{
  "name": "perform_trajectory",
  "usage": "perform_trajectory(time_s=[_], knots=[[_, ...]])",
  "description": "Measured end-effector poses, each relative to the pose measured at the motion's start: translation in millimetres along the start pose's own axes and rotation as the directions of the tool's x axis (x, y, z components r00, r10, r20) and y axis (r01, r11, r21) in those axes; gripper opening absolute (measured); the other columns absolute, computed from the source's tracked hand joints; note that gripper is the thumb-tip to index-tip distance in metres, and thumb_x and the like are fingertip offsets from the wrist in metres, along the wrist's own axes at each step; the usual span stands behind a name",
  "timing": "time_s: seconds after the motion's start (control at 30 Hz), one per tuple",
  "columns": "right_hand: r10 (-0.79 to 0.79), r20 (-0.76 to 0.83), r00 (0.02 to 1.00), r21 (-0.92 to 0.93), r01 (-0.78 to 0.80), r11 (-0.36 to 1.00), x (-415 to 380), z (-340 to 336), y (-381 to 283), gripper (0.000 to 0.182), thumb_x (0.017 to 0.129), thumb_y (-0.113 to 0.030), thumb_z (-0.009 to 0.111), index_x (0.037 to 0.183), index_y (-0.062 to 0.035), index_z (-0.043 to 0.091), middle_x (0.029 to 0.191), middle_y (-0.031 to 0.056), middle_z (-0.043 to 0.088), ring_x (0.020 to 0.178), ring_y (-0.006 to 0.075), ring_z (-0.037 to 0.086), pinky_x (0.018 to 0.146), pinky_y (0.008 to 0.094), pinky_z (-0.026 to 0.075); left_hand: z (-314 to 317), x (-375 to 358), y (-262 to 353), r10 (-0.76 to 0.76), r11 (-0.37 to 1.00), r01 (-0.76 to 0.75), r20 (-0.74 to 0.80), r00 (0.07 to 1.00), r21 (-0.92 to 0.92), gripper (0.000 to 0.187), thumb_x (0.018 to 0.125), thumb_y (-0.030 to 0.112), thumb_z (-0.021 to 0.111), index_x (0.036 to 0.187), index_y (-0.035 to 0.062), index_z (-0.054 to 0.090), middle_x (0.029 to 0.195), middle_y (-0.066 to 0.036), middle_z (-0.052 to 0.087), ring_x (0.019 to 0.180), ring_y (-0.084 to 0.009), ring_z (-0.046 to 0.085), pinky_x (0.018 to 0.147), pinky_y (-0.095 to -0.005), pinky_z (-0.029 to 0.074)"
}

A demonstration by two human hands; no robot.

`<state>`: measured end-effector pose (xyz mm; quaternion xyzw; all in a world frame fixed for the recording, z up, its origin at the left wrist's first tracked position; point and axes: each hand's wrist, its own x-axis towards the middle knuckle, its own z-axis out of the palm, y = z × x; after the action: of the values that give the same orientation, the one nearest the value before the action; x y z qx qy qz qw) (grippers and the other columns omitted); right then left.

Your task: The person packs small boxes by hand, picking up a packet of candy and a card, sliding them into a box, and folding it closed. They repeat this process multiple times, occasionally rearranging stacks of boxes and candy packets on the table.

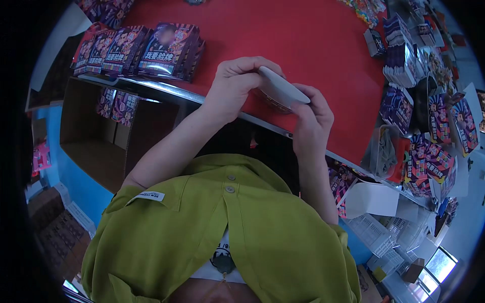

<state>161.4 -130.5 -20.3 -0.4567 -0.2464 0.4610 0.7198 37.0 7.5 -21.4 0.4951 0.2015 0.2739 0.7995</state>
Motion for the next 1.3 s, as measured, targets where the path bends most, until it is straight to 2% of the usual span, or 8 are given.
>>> perform_trajectory(time_s=[0.07, 0.27, 0.77, 0.9, 0.97, 1.1, 1.2, 1.3], knots=[[-0.527, 0.242, 0.815, -0.774, 0.49, 0.402, 0.1, 19.3, -4.9, 0.026, 0.087, 0.002, 0.051, 0.111, -0.0008, 0.058, 0.114, 0.0159, 0.058, 0.11, 0.0261, 0.055, 0.092, 0.0354, 0.044, -3.1, 1.8, 1.1, 0.239, 0.968, -0.245, 0.094, 0.966, 0.053, 0.018, 0.085, 0.001, 0.058, 0.1, 0.0028, 0.067, 0.094, -0.007, 0.067, 0.091, -0.0168, 0.064, 0.082, -0.0312, 0.053], [-0.495, 0.683, 0.537, -0.725, 0.584, -0.365, 7.2, -16.4, 6.4, 0.025, 0.08, -0.004, 0.064, 0.104, -0.0038, 0.061, 0.111, 0.0135, 0.06, 0.098, 0.0276, 0.06, 0.083, 0.0345, 0.048, -28.5, 4.2, 3.9, 0.579, 0.182, -0.784, 0.58, 0.573, 0.593, 0.023, 0.079, 0.007, 0.067, 0.101, 0.0033, 0.066, 0.102, -0.01, 0.066, 0.095, -0.0229, 0.064, 0.084, -0.0325, 0.054], [-0.452, 0.151, 0.879, -0.695, 0.42, 0.584, 0.7, 8.0, -5.3, 0.016, 0.077, 0.0, 0.069, 0.092, -0.0065, 0.069, 0.099, 0.0051, 0.063, 0.092, 0.0181, 0.054, 0.082, 0.0303, 0.039, -22.6, 7.3, 10.4, 0.445, 0.694, -0.582, 0.384, 0.809, 0.423, 0.014, 0.073, 0.006, 0.072, 0.086, 0.0016, 0.068, 0.092, -0.009, 0.067, 0.082, -0.0212, 0.065, 0.071, -0.0257, 0.055], [-0.483, 0.217, 0.849, -0.771, 0.452, 0.448, 0.2, 2.4, -6.5, 0.018, 0.077, -0.001, 0.069, 0.094, -0.0067, 0.069, 0.1, 0.0064, 0.062, 0.092, 0.0179, 0.054, 0.081, 0.0296, 0.041, -27.1, 3.3, 9.0, 0.547, 0.316, -0.754, 0.538, 0.641, 0.576, 0.018, 0.073, 0.007, 0.072, 0.09, 0.0021, 0.068, 0.094, -0.01, 0.066, 0.084, -0.0221, 0.064, 0.071, -0.0265, 0.054], [-0.437, 0.487, 0.756, -0.839, 0.544, 0.007, 0.7, 1.9, -15.4, 0.022, 0.076, 0.0, 0.069, 0.097, -0.0065, 0.068, 0.1, 0.008, 0.062, 0.089, 0.0182, 0.055, 0.077, 0.0288, 0.043, -25.6, 0.3, 8.2, 0.57, 0.164, -0.79, 0.597, 0.565, 0.591, 0.017, 0.074, 0.006, 0.071, 0.09, 0.0004, 0.067, 0.096, -0.01, 0.065, 0.088, -0.0235, 0.062, 0.074, -0.0299, 0.053], [-0.493, 0.515, 0.701, -0.798, 0.602, 0.023, 2.0, -9.9, -3.9, 0.026, 0.076, 0.002, 0.068, 0.1, -0.0055, 0.067, 0.101, 0.0104, 0.062, 0.086, 0.0196, 0.057, 0.072, 0.0286, 0.045, -24.5, -0.9, -2.2, 0.631, 0.315, -0.783, 0.498, 0.595, 0.537, 0.025, 0.075, 0.013, 0.072, 0.094, -0.0005, 0.064, 0.093, -0.011, 0.063, 0.085, -0.0253, 0.06, 0.073, -0.032, 0.051], [-0.604, 0.415, 0.68, -0.78, 0.608, 0.148, 8.9, -3.5, -11.0, 0.025, 0.076, 0.005, 0.066, 0.1, -0.0038, 0.066, 0.101, 0.0123, 0.062, 0.084, 0.0212, 0.058, 0.071, 0.0294, 0.046, -10.7, -29.8, -2.0, 0.385, 0.751, -0.232, -0.124, 0.915, 0.618, 0.054, 0.077, 0.038, 0.072, 0.107, -0.0046, 0.055, 0.098, -0.016, 0.061, 0.084, -0.0254, 0.06, 0.074, -0.0345, 0.049], [-0.679, 0.328, 0.657, -0.785, 0.589, 0.191, 6.9, 3.8, -19.6, 0.022, 0.073, 0.007, 0.066, 0.093, -0.0014, 0.066, 0.101, 0.0142, 0.063, 0.085, 0.0234, 0.058, 0.072, 0.0319, 0.046, -10.9, -22.5, 5.9, -0.51, 0.773, 0.558, 0.227, 0.83, -0.302, 0.058, 0.09, 0.052, 0.048, 0.118, 0.0013, 0.05, 0.103, -0.016, 0.061, 0.093, -0.0265, 0.063, 0.078, -0.0358, 0.051]])
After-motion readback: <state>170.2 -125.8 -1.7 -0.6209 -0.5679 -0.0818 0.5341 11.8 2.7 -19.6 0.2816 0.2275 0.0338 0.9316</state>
